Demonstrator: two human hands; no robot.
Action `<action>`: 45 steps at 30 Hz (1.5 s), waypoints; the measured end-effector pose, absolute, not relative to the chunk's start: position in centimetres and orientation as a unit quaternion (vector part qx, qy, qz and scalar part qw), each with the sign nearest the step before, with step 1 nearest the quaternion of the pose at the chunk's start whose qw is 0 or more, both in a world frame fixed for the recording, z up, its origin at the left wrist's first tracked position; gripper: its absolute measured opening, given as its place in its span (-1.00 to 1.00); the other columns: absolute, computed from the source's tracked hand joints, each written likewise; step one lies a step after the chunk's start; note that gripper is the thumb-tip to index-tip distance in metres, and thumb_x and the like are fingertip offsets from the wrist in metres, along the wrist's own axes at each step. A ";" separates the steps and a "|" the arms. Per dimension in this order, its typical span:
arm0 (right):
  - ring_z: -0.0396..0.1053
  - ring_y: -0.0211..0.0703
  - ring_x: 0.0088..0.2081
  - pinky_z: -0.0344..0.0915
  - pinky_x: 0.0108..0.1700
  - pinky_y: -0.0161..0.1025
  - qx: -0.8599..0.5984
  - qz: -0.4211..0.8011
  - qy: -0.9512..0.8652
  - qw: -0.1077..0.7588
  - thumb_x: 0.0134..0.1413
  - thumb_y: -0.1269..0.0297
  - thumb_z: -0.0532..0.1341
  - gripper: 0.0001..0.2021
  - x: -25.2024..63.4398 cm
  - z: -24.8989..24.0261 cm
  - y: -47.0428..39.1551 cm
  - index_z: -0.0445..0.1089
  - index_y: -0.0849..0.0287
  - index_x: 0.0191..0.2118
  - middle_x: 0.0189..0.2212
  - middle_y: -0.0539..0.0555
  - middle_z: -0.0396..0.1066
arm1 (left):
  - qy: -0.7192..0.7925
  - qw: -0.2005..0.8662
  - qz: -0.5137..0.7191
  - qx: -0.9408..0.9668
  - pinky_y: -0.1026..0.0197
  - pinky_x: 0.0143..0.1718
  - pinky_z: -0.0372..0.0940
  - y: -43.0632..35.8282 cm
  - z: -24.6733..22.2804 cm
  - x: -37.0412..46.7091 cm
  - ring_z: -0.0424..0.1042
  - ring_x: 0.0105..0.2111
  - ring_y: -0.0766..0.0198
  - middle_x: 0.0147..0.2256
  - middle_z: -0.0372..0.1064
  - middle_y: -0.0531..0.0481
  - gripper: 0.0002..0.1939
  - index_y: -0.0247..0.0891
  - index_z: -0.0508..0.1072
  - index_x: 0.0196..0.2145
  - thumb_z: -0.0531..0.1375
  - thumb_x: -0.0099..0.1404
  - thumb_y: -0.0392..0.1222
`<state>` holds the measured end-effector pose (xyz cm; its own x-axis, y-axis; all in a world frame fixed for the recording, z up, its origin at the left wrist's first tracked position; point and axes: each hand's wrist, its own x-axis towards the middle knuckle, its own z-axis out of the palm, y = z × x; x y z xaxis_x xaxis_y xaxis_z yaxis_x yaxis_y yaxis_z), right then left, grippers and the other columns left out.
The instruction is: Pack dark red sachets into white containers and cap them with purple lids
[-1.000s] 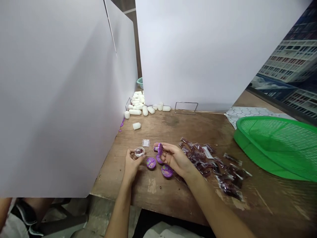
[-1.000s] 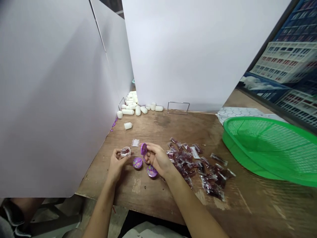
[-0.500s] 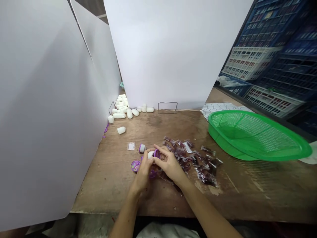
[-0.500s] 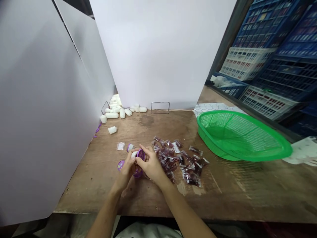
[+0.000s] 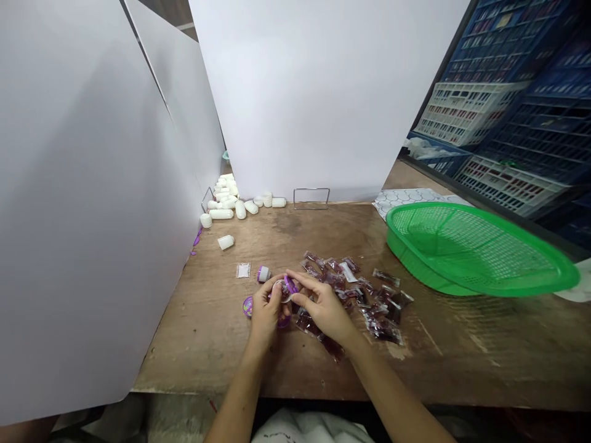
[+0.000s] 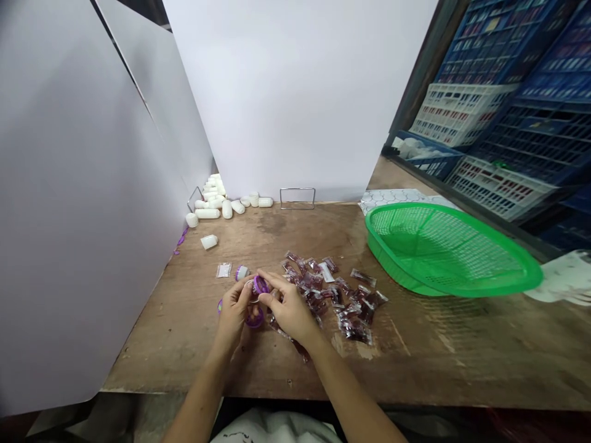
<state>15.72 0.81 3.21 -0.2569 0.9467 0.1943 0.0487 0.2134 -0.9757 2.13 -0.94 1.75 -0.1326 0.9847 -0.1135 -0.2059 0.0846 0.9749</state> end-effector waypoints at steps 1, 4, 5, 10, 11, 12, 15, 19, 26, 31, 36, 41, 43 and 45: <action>0.31 -0.02 0.10 0.16 0.21 0.05 -0.399 0.460 -0.646 0.460 0.01 0.43 0.22 -0.56 15.6 3.2 0.8 0.43 0.06 0.06 0.06 0.12 0.40 | 0.508 0.532 0.558 0.385 0.36 -0.67 0.09 -1.0 1.6 2.2 0.19 -0.71 0.42 -0.67 0.28 0.15 -0.42 -0.35 0.47 -0.04 0.25 0.14 0.16; 0.33 -0.03 0.08 0.22 0.17 0.03 -0.399 0.391 -0.693 0.456 0.01 0.52 0.16 -0.52 14.9 3.2 0.6 0.42 0.03 0.06 0.04 0.12 0.43 | 0.503 0.544 0.571 0.354 0.35 -0.66 0.11 -1.2 1.4 2.5 0.20 -0.69 0.40 -0.66 0.29 0.13 -0.33 -0.33 0.42 0.07 0.27 0.12 0.16; 0.34 -0.03 0.07 0.23 0.16 0.03 -0.397 0.371 -0.706 0.455 0.03 0.52 0.14 -0.52 14.6 3.1 0.6 0.41 0.02 0.08 0.03 0.13 0.43 | 0.493 0.553 0.583 0.334 0.34 -0.65 0.13 -1.3 1.4 2.7 0.21 -0.68 0.39 -0.63 0.33 0.11 -0.33 -0.31 0.41 0.09 0.27 0.12 0.16; 0.30 0.05 0.09 0.23 0.12 0.16 -0.418 0.255 -0.744 0.454 0.17 0.45 0.09 -0.60 13.6 2.5 0.1 0.40 0.04 0.09 0.01 0.15 0.46 | 0.421 0.600 0.636 0.240 0.32 -0.49 0.29 -1.8 1.7 2.9 0.34 -0.54 0.41 -0.24 0.52 -0.04 -0.37 -0.18 0.41 0.10 0.31 0.09 0.08; 0.30 0.05 0.09 0.23 0.12 0.17 -0.419 0.238 -0.749 0.455 0.19 0.43 0.08 -0.61 13.5 2.5 0.0 0.39 0.05 0.10 0.01 0.15 0.46 | 0.419 0.601 0.638 0.237 0.30 -0.45 0.31 -1.9 1.7 2.8 0.37 -0.51 0.39 -0.20 0.52 -0.06 -0.38 -0.17 0.41 0.09 0.33 0.09 0.06; 0.30 0.04 0.09 0.24 0.12 0.15 -0.416 0.224 -0.754 0.457 0.21 0.43 0.06 -0.60 13.4 2.5 -0.2 0.38 0.04 0.11 0.01 0.15 0.45 | 0.419 0.599 0.640 0.239 0.29 -0.40 0.34 -2.0 1.7 2.6 0.41 -0.47 0.36 -0.17 0.52 -0.08 -0.39 -0.18 0.43 0.08 0.33 0.09 0.06; 0.31 0.02 0.09 0.27 0.12 0.10 -0.397 0.201 -0.768 0.460 0.21 0.41 0.05 -0.57 13.0 2.8 -0.9 0.31 0.09 0.17 0.03 0.18 0.43 | 0.416 0.586 0.646 0.258 0.25 -0.27 0.38 -2.0 1.6 2.3 0.49 -0.25 0.23 -0.09 0.50 -0.13 -0.46 -0.20 0.47 0.02 0.33 0.11 0.04; 0.32 0.03 0.08 0.29 0.11 0.04 -0.395 0.189 -0.777 0.452 0.11 0.46 0.11 -0.47 12.5 3.0 -1.4 0.22 0.15 0.23 0.05 0.20 0.41 | 0.431 0.585 0.634 0.265 0.19 -0.23 0.40 -2.1 1.8 2.0 0.50 -0.16 0.11 -0.11 0.53 -0.14 -0.41 -0.20 0.46 0.05 0.36 0.07 0.03; 0.43 0.00 -0.20 0.20 -0.06 0.02 -0.444 0.086 -0.754 0.476 0.14 0.48 0.08 -0.64 12.1 2.6 -0.7 0.37 0.25 0.05 -0.23 0.20 0.52 | 0.475 0.520 0.636 0.314 0.10 0.05 0.28 -1.9 2.3 2.2 0.41 0.02 0.08 -0.07 0.52 -0.15 -0.55 -0.24 0.54 -0.06 0.29 0.16 0.06; 0.42 -0.08 -0.33 0.14 -0.07 -0.03 -0.443 0.080 -0.748 0.488 0.15 0.47 0.08 -0.72 12.2 3.0 -0.4 0.41 0.23 -0.06 -0.37 0.11 0.52 | 0.510 0.454 0.636 0.360 0.13 -0.03 0.33 -2.2 3.0 2.0 0.43 -0.03 0.08 -0.02 0.46 -0.16 -0.60 -0.25 0.57 -0.11 0.32 0.13 -0.01; 0.41 -0.04 -0.07 0.16 0.01 -0.05 -0.421 0.135 -0.747 0.497 0.16 0.49 0.03 -0.62 11.5 2.8 -1.1 0.32 0.17 0.07 -0.10 0.17 0.49 | 0.511 0.386 0.661 0.391 0.28 -0.26 0.34 -2.8 3.3 2.0 0.43 -0.29 0.27 -0.29 0.44 -0.04 -0.67 -0.22 0.59 -0.14 0.33 0.12 -0.09; 0.40 -0.04 -0.06 0.16 0.00 -0.07 -0.383 0.188 -0.763 0.485 0.15 0.48 0.04 -0.64 10.8 2.8 -0.2 0.32 0.17 0.04 -0.09 0.16 0.48 | 0.541 0.376 0.615 0.433 0.25 -0.32 0.32 -2.6 3.8 -0.1 0.38 -0.39 0.29 -0.41 0.36 0.00 -0.70 -0.24 0.62 -0.23 0.29 0.14 -0.02; 0.41 -0.01 -0.10 0.16 -0.02 -0.06 -0.397 0.200 -0.763 0.469 0.14 0.43 0.08 -0.70 11.0 2.8 0.3 0.34 0.19 -0.01 -0.14 0.16 0.49 | 0.552 0.366 0.573 0.483 0.15 -0.14 0.33 -2.8 3.6 -2.1 0.42 -0.23 0.18 -0.26 0.43 -0.08 -0.63 -0.21 0.56 -0.09 0.23 0.21 0.00; 0.39 0.01 -0.11 0.18 -0.03 -0.05 -0.433 0.212 -0.751 0.450 0.14 0.36 0.11 -0.76 11.4 2.6 0.3 0.35 0.18 -0.07 -0.18 0.16 0.49 | 0.569 0.331 0.518 0.546 0.01 0.09 0.21 -3.4 2.9 -4.1 0.32 0.05 0.07 0.04 0.34 -0.16 -0.47 -0.13 0.36 0.14 0.21 0.23 0.01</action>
<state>11.39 0.33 2.57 -0.2189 0.8422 0.4926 0.4605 0.5343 -0.7088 -4.12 -3.43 2.94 -0.1840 0.9647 0.1886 0.2790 -0.1327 0.9511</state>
